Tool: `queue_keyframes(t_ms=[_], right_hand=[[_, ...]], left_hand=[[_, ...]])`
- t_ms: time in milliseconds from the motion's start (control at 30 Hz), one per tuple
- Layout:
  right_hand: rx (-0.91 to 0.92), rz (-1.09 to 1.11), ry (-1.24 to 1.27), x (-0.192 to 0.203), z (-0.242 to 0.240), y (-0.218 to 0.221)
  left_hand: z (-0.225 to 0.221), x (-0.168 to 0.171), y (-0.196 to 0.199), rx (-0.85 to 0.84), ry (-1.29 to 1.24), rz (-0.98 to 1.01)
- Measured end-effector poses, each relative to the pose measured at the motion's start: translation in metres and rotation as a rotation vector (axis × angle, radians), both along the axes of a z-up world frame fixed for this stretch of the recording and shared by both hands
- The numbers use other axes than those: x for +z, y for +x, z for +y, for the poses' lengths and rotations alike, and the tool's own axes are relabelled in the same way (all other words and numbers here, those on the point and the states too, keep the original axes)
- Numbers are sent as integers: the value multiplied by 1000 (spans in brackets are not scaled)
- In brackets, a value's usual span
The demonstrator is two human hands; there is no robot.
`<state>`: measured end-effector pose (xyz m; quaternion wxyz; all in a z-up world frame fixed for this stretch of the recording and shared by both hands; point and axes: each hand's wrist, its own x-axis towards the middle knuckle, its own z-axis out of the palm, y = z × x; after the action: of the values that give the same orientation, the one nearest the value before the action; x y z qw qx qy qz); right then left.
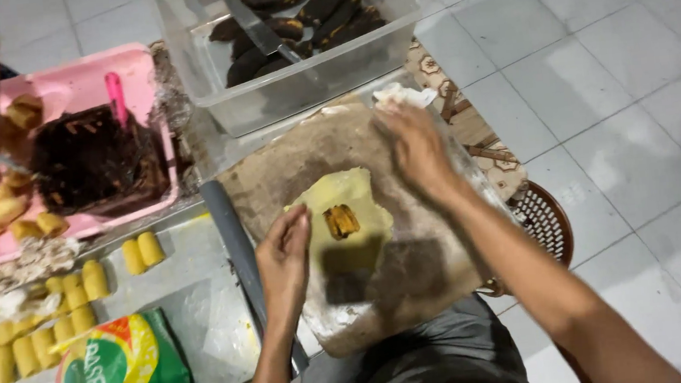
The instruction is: Preparing banana and chocolate snacks by wrapping filled banana pieces in thin dough sheets.
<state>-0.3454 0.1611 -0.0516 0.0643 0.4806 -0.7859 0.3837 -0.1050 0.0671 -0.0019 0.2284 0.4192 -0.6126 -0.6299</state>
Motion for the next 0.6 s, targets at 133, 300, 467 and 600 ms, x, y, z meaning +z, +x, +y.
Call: queue_keyframes(t_ms=[133, 300, 467, 600], right_hand=[[-21, 63, 105, -81, -20, -91], [-55, -188, 127, -96, -34, -119], [323, -217, -242, 39, -8, -7], [464, -218, -339, -1, -11, -19]], left_hand=[[-22, -11, -13, -37, 355, 338], [-37, -4, -36, -346, 690, 527], [-40, -15, -79, -388, 769, 533], [-29, -5, -96, -385, 742, 515]])
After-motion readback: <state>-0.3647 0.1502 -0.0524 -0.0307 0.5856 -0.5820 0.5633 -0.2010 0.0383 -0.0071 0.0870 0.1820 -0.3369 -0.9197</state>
